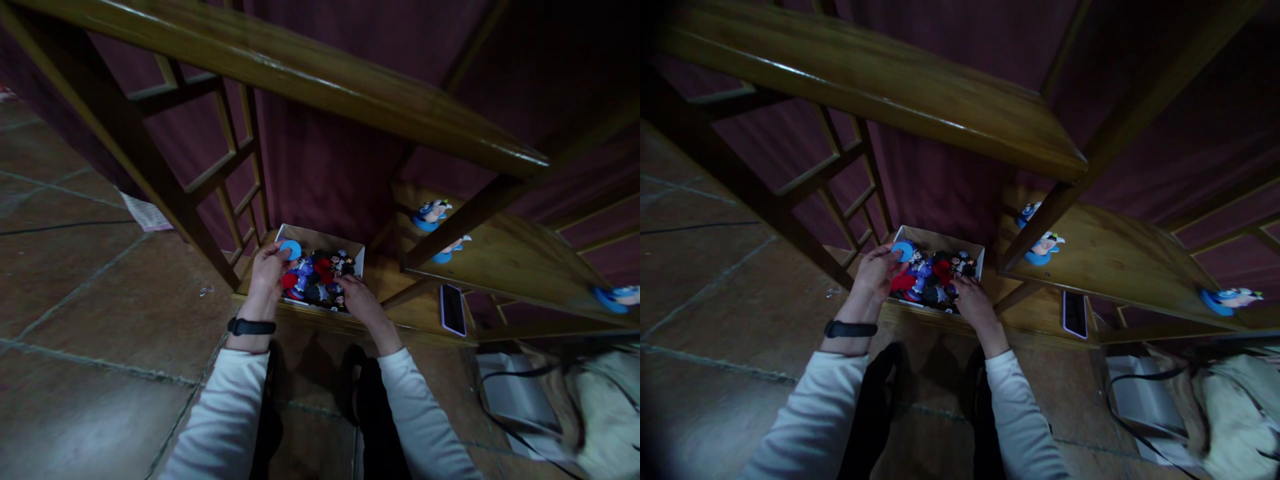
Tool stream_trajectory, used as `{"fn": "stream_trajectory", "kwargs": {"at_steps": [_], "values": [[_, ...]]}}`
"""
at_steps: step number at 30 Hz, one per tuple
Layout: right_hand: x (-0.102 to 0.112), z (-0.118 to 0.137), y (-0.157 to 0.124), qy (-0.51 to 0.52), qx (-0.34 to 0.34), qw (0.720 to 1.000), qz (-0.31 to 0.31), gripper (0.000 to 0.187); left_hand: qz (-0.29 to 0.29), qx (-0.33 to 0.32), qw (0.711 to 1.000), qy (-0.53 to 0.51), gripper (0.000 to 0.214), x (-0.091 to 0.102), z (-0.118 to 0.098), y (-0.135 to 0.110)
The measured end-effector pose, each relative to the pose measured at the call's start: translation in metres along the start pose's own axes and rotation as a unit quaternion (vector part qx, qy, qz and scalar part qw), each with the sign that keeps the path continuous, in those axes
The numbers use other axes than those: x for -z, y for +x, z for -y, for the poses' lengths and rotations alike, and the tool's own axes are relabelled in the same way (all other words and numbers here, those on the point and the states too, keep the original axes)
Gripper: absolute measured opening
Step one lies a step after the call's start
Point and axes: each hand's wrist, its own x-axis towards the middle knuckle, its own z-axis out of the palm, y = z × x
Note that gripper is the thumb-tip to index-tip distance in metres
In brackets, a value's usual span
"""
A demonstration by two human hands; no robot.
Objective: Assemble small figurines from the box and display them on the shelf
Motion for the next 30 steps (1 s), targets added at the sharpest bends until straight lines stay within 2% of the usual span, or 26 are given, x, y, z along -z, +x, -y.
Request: {"fn": "stream_trajectory", "kwargs": {"at_steps": [3,7,9,11,16,21,25,27,30], "values": [[0.008,-0.009,-0.001,-0.001,-0.034,0.999,-0.007,0.036,0.004,0.001,1.0,0.005,0.022,0.001,0.0,0.0],[0.004,-0.015,-0.005,0.013,0.0,0.998,0.06,0.032,0.008,0.002,1.0,0.006,0.022,0.002,-0.001,0.0],[-0.001,-0.013,-0.007,-0.009,0.007,0.997,0.071,0.03,0.008,0.004,1.0,0.005,0.023,0.001,-0.001,-0.001],[-0.005,-0.011,-0.008,-0.053,-0.004,0.997,0.051,0.028,0.004,0.008,1.0,0.002,0.023,-0.001,-0.001,-0.002],[-0.009,-0.014,-0.002,-0.143,-0.049,0.987,-0.046,0.035,-0.005,0.013,1.0,-0.008,0.021,-0.004,-0.002,-0.003],[-0.02,-0.022,0.006,-0.147,-0.045,0.988,-0.031,0.031,-0.001,0.009,1.0,-0.008,0.023,-0.001,-0.001,0.0],[-0.025,-0.018,0.011,-0.101,-0.037,0.994,-0.008,0.023,-0.002,0.011,1.0,-0.009,0.024,0.001,0.0,0.001],[-0.022,-0.015,0.013,-0.073,-0.049,0.996,0.0,0.025,-0.007,0.011,1.0,-0.013,0.023,0.002,-0.001,0.002],[-0.015,-0.013,0.019,-0.048,-0.087,0.994,-0.042,0.031,-0.02,0.004,1.0,-0.022,0.02,0.005,-0.003,0.003]]}}
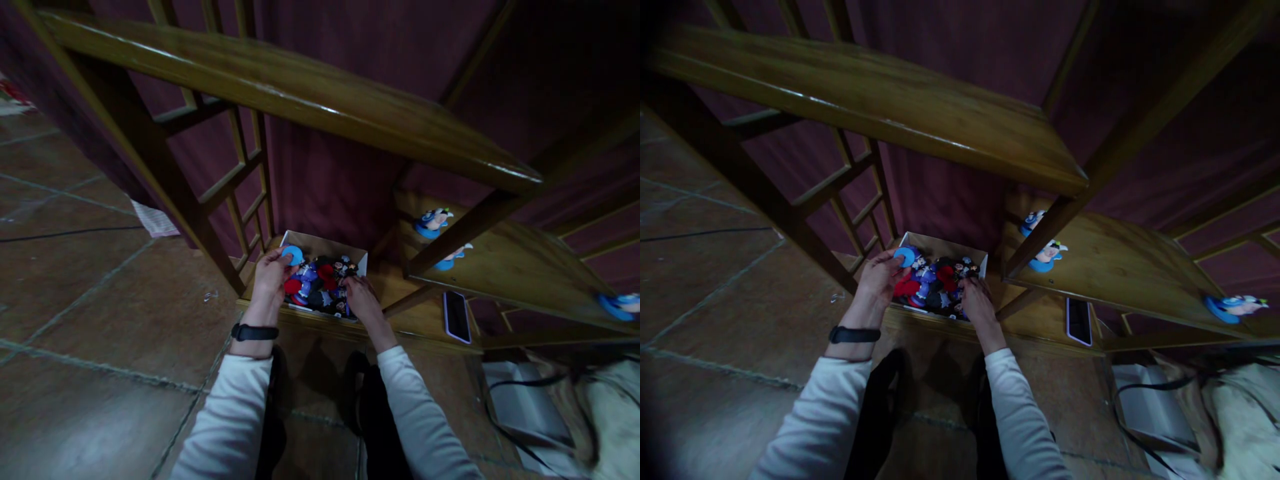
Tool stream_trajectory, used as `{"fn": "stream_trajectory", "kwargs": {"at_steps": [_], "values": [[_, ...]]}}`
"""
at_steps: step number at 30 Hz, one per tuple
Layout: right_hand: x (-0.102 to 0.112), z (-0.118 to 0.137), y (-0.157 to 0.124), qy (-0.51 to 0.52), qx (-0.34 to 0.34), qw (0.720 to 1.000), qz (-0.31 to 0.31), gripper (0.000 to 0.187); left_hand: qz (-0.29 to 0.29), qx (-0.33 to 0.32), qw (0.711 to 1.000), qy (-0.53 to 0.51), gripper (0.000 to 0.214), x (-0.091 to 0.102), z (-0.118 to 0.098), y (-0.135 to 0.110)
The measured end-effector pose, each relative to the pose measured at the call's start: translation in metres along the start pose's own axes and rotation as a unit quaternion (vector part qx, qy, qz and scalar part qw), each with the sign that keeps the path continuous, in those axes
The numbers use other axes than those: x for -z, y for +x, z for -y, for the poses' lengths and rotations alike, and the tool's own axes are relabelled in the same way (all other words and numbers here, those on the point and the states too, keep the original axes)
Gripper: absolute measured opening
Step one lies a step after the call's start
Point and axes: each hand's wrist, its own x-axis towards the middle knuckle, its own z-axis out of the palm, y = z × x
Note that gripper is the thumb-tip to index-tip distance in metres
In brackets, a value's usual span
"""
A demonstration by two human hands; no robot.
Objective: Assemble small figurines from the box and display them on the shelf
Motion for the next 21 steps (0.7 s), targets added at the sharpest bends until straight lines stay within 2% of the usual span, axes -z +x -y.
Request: {"fn": "stream_trajectory", "kwargs": {"at_steps": [2,4,8,10,14,18,21], "values": [[0.003,0.001,0.006,0.001,-0.013,0.999,-0.033,0.034,-0.005,-0.006,1.0,-0.004,0.018,0.003,-0.002,0.001],[0.001,0.003,0.011,-0.007,-0.013,0.999,-0.04,0.039,-0.006,-0.009,1.0,-0.006,0.017,0.005,-0.004,0.002],[-0.01,0.016,0.015,-0.008,0.012,0.999,0.036,0.05,-0.005,-0.004,1.0,-0.008,0.016,0.006,-0.006,0.002],[-0.014,0.025,0.012,-0.012,0.035,0.997,0.073,0.047,-0.007,-0.002,1.0,-0.01,0.016,0.006,-0.007,0.002],[-0.009,0.038,0.008,-0.038,0.047,0.994,0.094,0.029,-0.008,0.003,1.0,-0.013,0.017,0.005,-0.007,0.002],[-0.001,0.044,0.012,-0.014,0.006,0.998,0.055,0.029,0.0,0.015,1.0,-0.018,0.018,0.007,-0.005,0.003],[-0.001,0.05,0.019,0.024,0.012,1.0,0.003,0.032,0.007,0.017,1.0,-0.012,0.017,0.009,-0.005,0.004]]}}
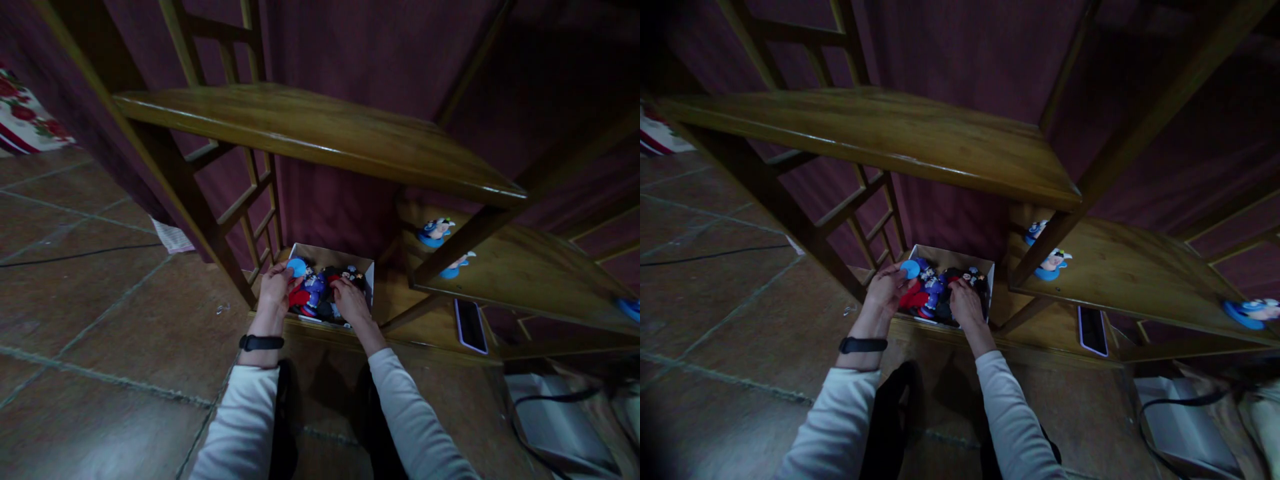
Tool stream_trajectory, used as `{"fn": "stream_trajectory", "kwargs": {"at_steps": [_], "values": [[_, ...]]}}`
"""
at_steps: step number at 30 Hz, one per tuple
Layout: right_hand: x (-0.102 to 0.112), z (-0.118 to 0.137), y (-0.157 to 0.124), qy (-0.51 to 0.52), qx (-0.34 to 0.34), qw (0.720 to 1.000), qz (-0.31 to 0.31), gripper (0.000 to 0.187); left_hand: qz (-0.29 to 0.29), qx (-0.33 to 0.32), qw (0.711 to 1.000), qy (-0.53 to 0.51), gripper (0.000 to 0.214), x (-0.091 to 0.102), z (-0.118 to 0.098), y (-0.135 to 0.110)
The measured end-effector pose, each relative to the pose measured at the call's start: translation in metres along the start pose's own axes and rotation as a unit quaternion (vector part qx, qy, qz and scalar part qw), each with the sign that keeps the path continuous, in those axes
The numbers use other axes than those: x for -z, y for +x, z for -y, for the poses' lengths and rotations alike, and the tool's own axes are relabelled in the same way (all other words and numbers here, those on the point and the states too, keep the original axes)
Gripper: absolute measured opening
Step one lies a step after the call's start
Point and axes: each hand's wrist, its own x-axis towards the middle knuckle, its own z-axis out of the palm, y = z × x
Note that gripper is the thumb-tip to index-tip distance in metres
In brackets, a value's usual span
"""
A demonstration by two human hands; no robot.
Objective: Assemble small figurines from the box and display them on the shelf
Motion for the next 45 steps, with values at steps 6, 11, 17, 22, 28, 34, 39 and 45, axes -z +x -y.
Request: {"fn": "stream_trajectory", "kwargs": {"at_steps": [6,11,17,22,28,34,39,45], "values": [[-0.013,0.007,0.012,0.025,0.037,0.999,-0.023,0.035,-0.022,-0.027,0.999,-0.009,0.018,0.007,-0.006,0.003],[-0.016,-0.007,0.012,-0.017,-0.068,0.996,-0.057,0.04,-0.037,-0.041,0.998,-0.021,0.024,0.013,-0.012,0.006],[-0.027,0.002,0.002,0.04,-0.122,0.992,0.008,0.058,-0.026,-0.032,0.999,-0.025,0.023,0.014,-0.013,0.008],[-0.041,0.039,-0.011,0.068,-0.02,0.997,0.018,0.048,-0.005,-0.028,0.999,-0.021,0.023,0.014,-0.011,0.01],[-0.048,0.051,-0.023,0.075,0.106,0.989,0.069,0.041,0.008,-0.025,1.0,-0.013,0.02,0.011,-0.007,0.009],[-0.037,0.046,-0.025,0.104,0.16,0.977,0.094,0.04,-0.004,-0.009,1.0,-0.012,0.021,0.002,-0.006,0.007],[-0.01,0.024,-0.013,0.131,0.059,0.988,0.051,0.035,-0.007,-0.01,1.0,-0.012,0.02,0.001,-0.004,0.006],[0.015,-0.04,0.006,0.057,-0.123,0.99,-0.048,0.033,-0.006,-0.007,1.0,-0.02,0.02,0.004,-0.004,0.006]]}}
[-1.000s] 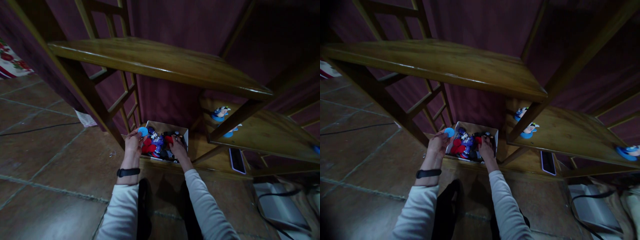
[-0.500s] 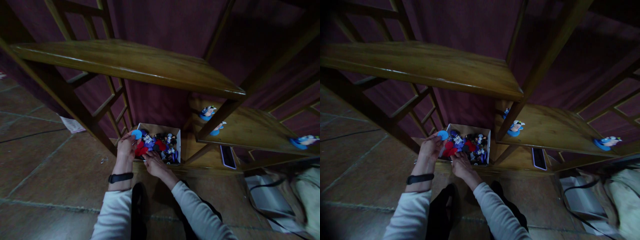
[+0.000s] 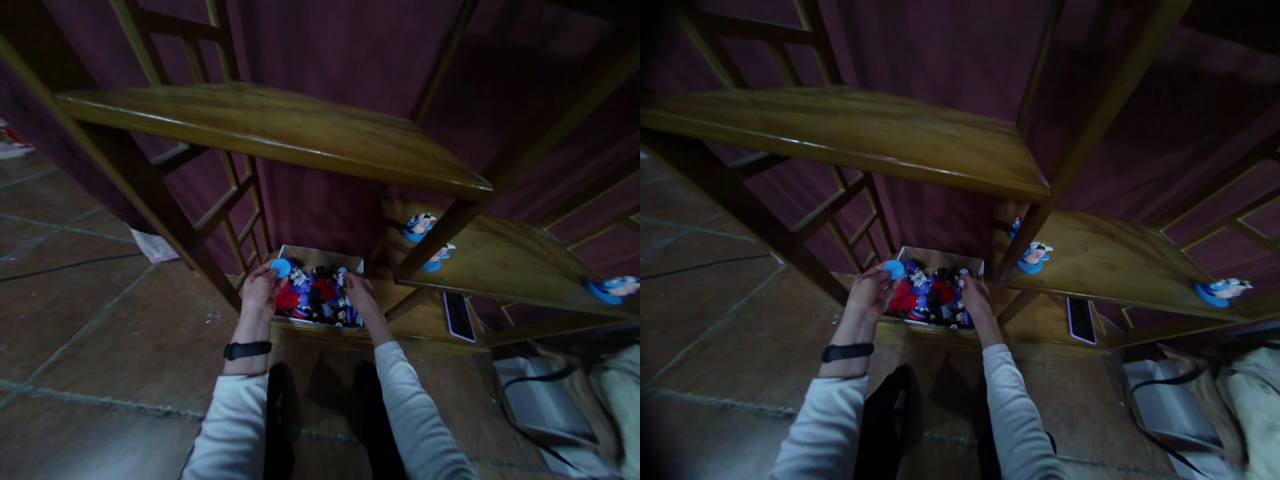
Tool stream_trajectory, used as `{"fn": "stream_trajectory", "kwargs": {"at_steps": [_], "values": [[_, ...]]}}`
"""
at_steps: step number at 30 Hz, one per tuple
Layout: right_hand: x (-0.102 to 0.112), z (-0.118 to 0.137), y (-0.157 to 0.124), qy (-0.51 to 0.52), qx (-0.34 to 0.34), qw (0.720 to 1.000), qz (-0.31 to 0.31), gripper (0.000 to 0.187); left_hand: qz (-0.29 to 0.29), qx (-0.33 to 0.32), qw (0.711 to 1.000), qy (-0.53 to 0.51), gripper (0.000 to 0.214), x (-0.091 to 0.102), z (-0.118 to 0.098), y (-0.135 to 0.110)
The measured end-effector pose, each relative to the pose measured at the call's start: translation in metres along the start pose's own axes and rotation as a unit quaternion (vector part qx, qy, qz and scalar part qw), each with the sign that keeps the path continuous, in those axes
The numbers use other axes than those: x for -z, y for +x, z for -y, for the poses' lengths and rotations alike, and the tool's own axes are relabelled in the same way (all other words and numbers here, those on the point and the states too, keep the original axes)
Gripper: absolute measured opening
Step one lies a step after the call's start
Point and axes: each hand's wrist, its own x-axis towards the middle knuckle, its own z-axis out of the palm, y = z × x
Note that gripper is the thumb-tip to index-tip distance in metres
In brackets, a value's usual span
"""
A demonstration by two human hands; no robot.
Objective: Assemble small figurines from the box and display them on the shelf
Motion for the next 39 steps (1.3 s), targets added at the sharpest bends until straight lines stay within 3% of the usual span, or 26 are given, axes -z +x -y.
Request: {"fn": "stream_trajectory", "kwargs": {"at_steps": [4,10,14,17,20,22,25,27,29,30,35,39], "values": [[0.001,-0.015,0.005,-0.01,0.024,1.0,0.001,0.028,0.002,0.001,1.0,0.005,0.022,0.001,0.001,0.002],[-0.021,0.016,-0.019,-0.07,0.094,0.984,0.133,0.02,0.009,0.001,1.0,0.007,0.025,0.0,0.0,-0.001],[-0.038,0.031,-0.032,-0.124,0.07,0.978,0.15,0.043,0.009,0.008,1.0,0.011,0.021,-0.003,0.001,-0.005],[-0.038,0.026,-0.03,-0.07,0.044,0.983,0.166,0.043,0.014,0.017,1.0,0.015,0.019,-0.006,0.006,-0.006],[-0.025,0.017,-0.022,0.11,-0.005,0.98,0.163,0.038,0.024,0.03,0.999,0.021,0.018,-0.01,0.016,-0.008],[-0.013,0.014,-0.019,0.301,-0.034,0.941,0.151,0.04,0.035,0.042,0.998,0.034,0.017,-0.013,0.025,-0.009],[0.006,0.017,-0.018,0.561,-0.02,0.821,0.104,0.041,0.056,0.064,0.995,0.05,0.015,-0.019,0.036,-0.012],[0.013,0.02,-0.02,0.651,0.001,0.756,0.068,0.04,0.071,0.081,0.993,0.049,0.013,-0.023,0.041,-0.015],[0.015,0.023,-0.02,0.675,0.009,0.736,0.039,0.039,0.083,0.094,0.991,0.044,0.013,-0.027,0.044,-0.019],[0.014,0.023,-0.02,0.667,0.013,0.744,0.021,0.038,0.087,0.096,0.991,0.041,0.013,-0.029,0.045,-0.022],[0.006,0.022,-0.016,0.544,0.064,0.835,-0.052,0.033,0.106,0.107,0.987,0.05,0.008,-0.039,0.047,-0.032],[0.001,0.02,-0.014,0.5,0.082,0.861,-0.041,0.03,0.114,0.11,0.986,0.048,0.005,-0.043,0.049,-0.035]]}}
